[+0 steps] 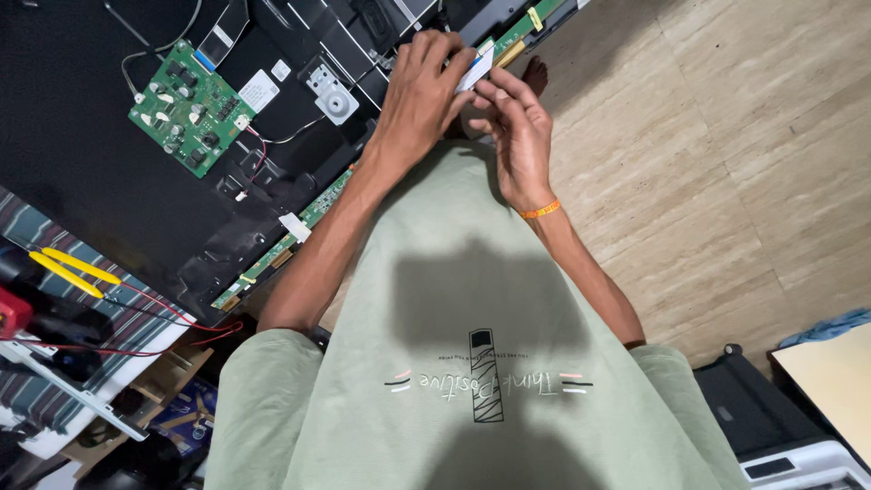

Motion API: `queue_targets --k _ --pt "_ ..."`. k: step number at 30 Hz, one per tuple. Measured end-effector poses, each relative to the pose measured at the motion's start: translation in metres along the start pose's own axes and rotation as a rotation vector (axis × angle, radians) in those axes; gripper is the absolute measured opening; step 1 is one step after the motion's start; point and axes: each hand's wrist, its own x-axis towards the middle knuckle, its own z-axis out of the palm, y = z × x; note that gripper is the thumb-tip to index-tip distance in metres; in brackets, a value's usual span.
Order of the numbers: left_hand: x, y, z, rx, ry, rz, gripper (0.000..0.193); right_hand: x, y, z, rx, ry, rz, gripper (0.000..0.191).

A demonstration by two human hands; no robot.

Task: The person uses a multimeter to test points on the circuit board of a disassembled television. They then connect a power cable to the TV and continue to adjust and secure internal ribbon cables and connectors.

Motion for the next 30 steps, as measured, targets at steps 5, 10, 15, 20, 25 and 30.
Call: queue_targets --k 5,10,15,20,25,30 --pt "-0.005 -0.003 0.003 0.029 0.009 0.02 0.05 0.001 0.003 -0.002 0.036 -0.006 0.007 0.037" --pt "-0.008 -0.007 0.002 -0.045 0.04 -0.01 0.041 0.0 0.004 0.0 0.032 -0.011 -0.016 0.037" --pt "-0.007 -0.006 0.001 -0.043 0.028 0.006 0.037 0.001 0.006 0.002 0.074 0.012 -0.037 0.036" --pt "-0.007 -0.007 0.003 -0.038 0.026 0.019 0.029 0.008 0.009 0.001 0.129 0.043 -0.019 0.034" --pt "-0.01 -0.012 0.003 -0.019 0.025 0.075 0.028 0.008 0.01 0.001 0.124 0.061 -0.02 0.032" --pt "-0.012 -0.019 0.005 -0.051 0.038 0.114 0.028 0.01 0.008 0.004 0.088 0.078 -0.016 0.032"
